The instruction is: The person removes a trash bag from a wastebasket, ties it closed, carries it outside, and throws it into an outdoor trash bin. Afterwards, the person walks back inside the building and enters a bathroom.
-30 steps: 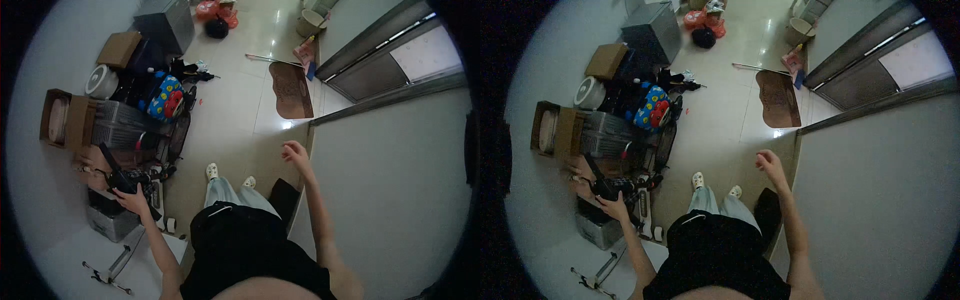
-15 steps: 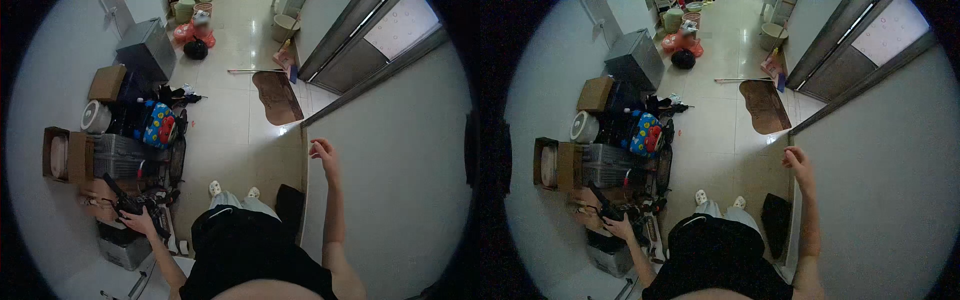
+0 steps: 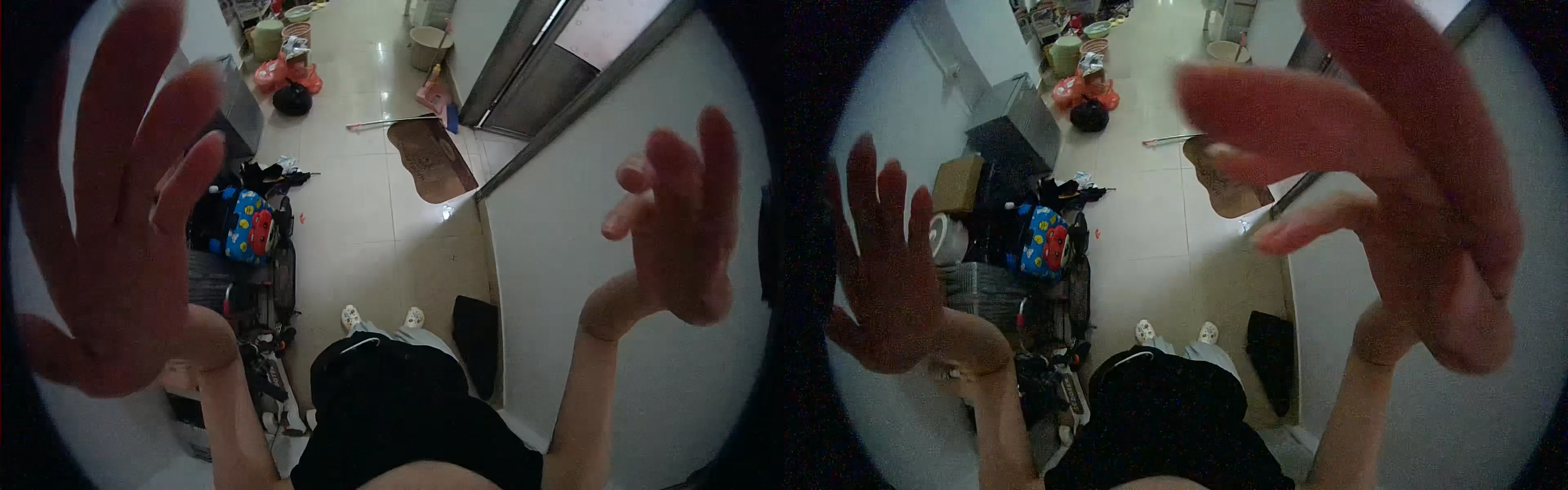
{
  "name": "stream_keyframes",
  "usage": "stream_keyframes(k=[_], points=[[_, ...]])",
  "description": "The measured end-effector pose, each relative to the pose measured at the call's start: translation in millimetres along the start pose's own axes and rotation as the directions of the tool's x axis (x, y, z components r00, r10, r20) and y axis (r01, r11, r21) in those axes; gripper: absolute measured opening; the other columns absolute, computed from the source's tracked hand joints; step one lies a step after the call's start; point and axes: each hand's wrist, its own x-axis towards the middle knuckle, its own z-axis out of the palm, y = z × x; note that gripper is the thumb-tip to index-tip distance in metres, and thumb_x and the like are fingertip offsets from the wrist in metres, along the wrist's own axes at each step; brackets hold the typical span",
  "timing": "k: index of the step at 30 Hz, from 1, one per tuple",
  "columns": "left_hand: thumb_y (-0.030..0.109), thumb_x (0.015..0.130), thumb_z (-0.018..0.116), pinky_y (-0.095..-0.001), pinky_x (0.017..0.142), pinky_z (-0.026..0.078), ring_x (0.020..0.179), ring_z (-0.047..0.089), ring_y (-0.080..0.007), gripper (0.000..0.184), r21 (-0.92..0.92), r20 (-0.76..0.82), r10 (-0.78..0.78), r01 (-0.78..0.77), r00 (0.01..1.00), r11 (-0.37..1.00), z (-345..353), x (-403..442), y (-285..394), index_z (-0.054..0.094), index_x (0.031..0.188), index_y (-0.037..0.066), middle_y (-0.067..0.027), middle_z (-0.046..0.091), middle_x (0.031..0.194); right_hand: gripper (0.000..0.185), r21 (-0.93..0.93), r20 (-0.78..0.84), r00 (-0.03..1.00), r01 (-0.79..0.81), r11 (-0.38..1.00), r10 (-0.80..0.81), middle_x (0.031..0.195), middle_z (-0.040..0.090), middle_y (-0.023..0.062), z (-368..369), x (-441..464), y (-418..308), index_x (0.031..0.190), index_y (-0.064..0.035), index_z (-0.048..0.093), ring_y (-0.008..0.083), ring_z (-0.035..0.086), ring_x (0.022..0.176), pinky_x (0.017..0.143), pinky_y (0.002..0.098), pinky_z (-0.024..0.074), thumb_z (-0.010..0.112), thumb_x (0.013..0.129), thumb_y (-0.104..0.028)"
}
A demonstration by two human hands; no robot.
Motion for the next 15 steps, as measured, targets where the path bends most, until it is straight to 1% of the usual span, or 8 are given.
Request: stream_keyframes(k=[3,6,11,15], points=[[0.041,0.084,0.040,-0.0468,0.099,0.021,0.122,0.023,-0.0320,0.065,-0.040,0.015,0.003,-0.002,1.000,0.999,20,5,-20,0.020,0.129,-0.002,-0.0208,0.022,0.132,0.041,-0.136,-0.041,0.999,0.011,0.991,-0.017,0.097,0.057,0.0159,3,-4,-27,0.112,-0.0023,0.047,0.0228,0.057,0.085,0.070,0.0340,0.0497,0.045,0.083,-0.031],[0.041,0.084,0.040,-0.0462,0.098,0.021,0.121,0.023,-0.0315,0.064,-0.072,0.002,-0.015,0.015,1.000,0.997,27,3,-32,0.021,0.128,-0.001,-0.0203,0.022,0.131,0.043,-0.252,-0.110,0.994,-0.030,0.967,0.002,0.095,0.057,0.0146,3,-17,-44,0.111,-0.0033,0.047,0.0223,0.057,0.084,0.069,0.0334,0.0499,0.044,0.083,-0.035],[0.041,0.084,0.041,-0.0452,0.096,0.022,0.118,0.024,-0.0306,0.062,-0.080,-0.054,-0.052,0.048,0.997,0.996,30,-5,-50,0.022,0.127,-0.001,-0.0194,0.023,0.128,0.046,-0.370,-0.185,0.983,-0.087,0.925,0.019,0.092,0.057,0.0124,6,-33,-62,0.109,-0.0050,0.048,0.0215,0.057,0.080,0.067,0.0323,0.0502,0.042,0.082,-0.042],[0.041,0.084,0.041,-0.0444,0.095,0.022,0.116,0.025,-0.0299,0.061,-0.049,-0.124,-0.080,0.075,0.989,0.996,32,-18,-60,0.023,0.126,0.000,-0.0187,0.024,0.126,0.050,-0.436,-0.225,0.974,-0.119,0.892,0.020,0.089,0.057,0.0106,10,-39,-69,0.108,-0.0063,0.048,0.0209,0.057,0.078,0.066,0.0315,0.0505,0.041,0.081,-0.048]])
